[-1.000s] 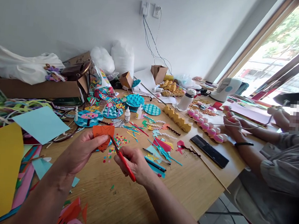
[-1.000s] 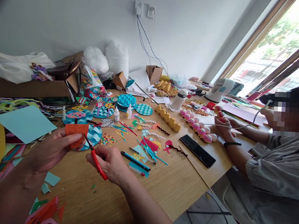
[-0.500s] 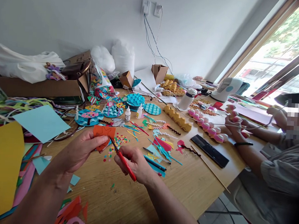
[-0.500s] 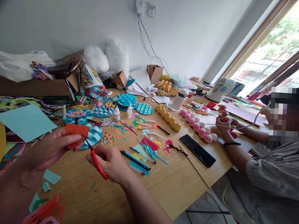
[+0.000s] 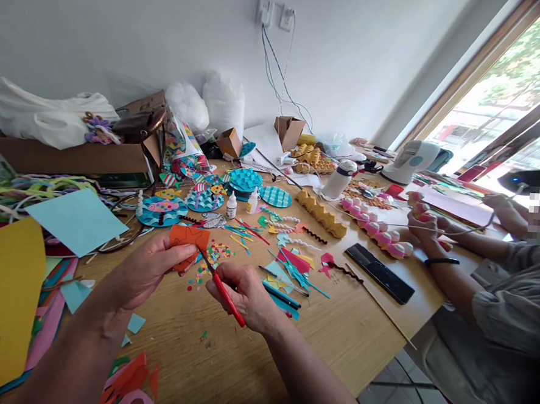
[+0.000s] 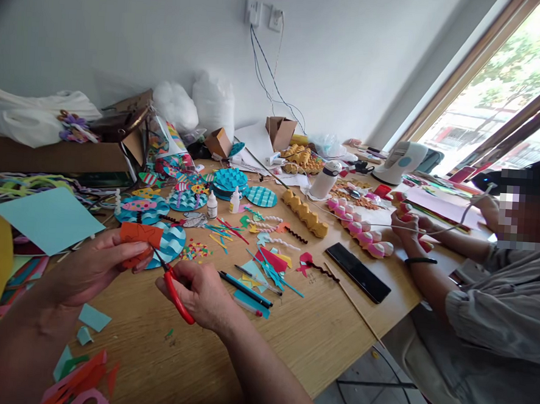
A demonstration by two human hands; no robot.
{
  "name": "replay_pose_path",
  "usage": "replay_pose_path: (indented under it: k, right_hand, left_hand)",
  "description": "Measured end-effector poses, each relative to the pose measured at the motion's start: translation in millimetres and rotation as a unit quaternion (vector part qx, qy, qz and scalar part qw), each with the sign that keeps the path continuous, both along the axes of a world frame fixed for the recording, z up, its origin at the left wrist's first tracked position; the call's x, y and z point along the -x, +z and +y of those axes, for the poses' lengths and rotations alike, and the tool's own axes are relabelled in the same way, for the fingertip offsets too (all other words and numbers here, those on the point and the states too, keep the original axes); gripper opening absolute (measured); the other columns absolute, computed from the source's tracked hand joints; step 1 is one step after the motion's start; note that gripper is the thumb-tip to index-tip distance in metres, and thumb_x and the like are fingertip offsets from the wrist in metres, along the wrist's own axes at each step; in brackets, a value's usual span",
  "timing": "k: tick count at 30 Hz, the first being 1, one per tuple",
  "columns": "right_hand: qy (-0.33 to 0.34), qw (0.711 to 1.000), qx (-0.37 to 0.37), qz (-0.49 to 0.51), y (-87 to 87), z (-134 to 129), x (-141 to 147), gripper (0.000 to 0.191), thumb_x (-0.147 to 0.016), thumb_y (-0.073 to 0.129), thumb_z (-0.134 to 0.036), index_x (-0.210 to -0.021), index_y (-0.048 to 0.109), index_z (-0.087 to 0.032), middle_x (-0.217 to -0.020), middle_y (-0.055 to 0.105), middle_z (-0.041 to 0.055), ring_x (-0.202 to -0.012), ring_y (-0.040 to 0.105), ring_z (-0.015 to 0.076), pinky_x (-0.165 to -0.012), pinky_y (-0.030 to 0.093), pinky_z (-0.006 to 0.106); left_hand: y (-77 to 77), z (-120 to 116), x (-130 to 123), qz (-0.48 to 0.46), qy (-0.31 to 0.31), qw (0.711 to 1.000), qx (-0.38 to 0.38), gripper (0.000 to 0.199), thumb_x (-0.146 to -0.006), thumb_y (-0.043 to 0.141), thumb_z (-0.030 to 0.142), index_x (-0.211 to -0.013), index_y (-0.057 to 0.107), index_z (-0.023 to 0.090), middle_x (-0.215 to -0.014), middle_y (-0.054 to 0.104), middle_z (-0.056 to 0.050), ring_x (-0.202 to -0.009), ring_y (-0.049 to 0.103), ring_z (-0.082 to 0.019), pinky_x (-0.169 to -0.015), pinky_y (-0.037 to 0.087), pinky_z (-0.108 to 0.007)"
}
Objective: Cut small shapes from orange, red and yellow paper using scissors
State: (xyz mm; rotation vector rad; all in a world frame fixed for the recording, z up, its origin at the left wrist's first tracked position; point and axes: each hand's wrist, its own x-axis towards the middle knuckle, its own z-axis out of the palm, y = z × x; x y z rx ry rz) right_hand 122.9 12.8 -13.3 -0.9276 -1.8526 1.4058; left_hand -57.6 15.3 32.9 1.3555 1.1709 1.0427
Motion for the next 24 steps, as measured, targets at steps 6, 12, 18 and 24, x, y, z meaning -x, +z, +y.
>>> replay_pose_path:
  k: [6,12,18,24]
  right_hand:
    - [-0.005,1.0,-0.004,-0.007,1.1,-0.5,-0.3,0.035,-0.082,0.06,-0.039,-0.06,0.041,-0.018,-0.05,0.033,-0.0074,-0.047,0.029,0.006,-0.043,0.022,0.02]
    - [-0.008,1.0,-0.017,-0.008,1.3,-0.2,0.7,0.035,-0.082,0.058,-0.036,-0.059,0.04,-0.018,-0.05,0.031,-0.0077,-0.047,0.028,0.0058,-0.043,0.021,0.02]
    - [-0.006,1.0,-0.018,-0.007,-0.2,0.1,0.2,0.035,-0.082,0.059,-0.037,-0.059,0.041,-0.018,-0.05,0.032,-0.0078,-0.048,0.028,0.0058,-0.044,0.021,0.02]
    - [-0.004,1.0,-0.004,-0.002,-1.7,0.3,0.1,0.033,-0.082,0.06,-0.036,-0.061,0.042,-0.018,-0.049,0.035,-0.0072,-0.047,0.032,0.0062,-0.045,0.024,0.019]
  left_hand:
    - [0.1,-0.5,1.1,-0.008,-0.003,1.0,-0.006,0.023,-0.071,0.06,0.034,-0.055,0.052,0.02,-0.053,0.049,0.003,-0.052,0.04,-0.012,-0.051,0.036,-0.025]
    - [-0.6,-0.6,1.5,-0.027,0.0,1.0,-0.004,0.024,-0.073,0.059,0.032,-0.054,0.051,0.02,-0.053,0.048,0.003,-0.052,0.04,-0.011,-0.05,0.037,-0.024]
    - [0.8,-0.7,1.8,-0.026,-0.001,1.0,-0.002,0.024,-0.074,0.058,0.032,-0.054,0.051,0.02,-0.052,0.049,0.004,-0.052,0.04,-0.011,-0.051,0.036,-0.024]
    - [-0.4,-1.2,0.7,-0.032,0.001,0.999,-0.002,0.025,-0.075,0.058,0.033,-0.054,0.051,0.02,-0.053,0.048,0.004,-0.053,0.039,-0.012,-0.052,0.035,-0.024]
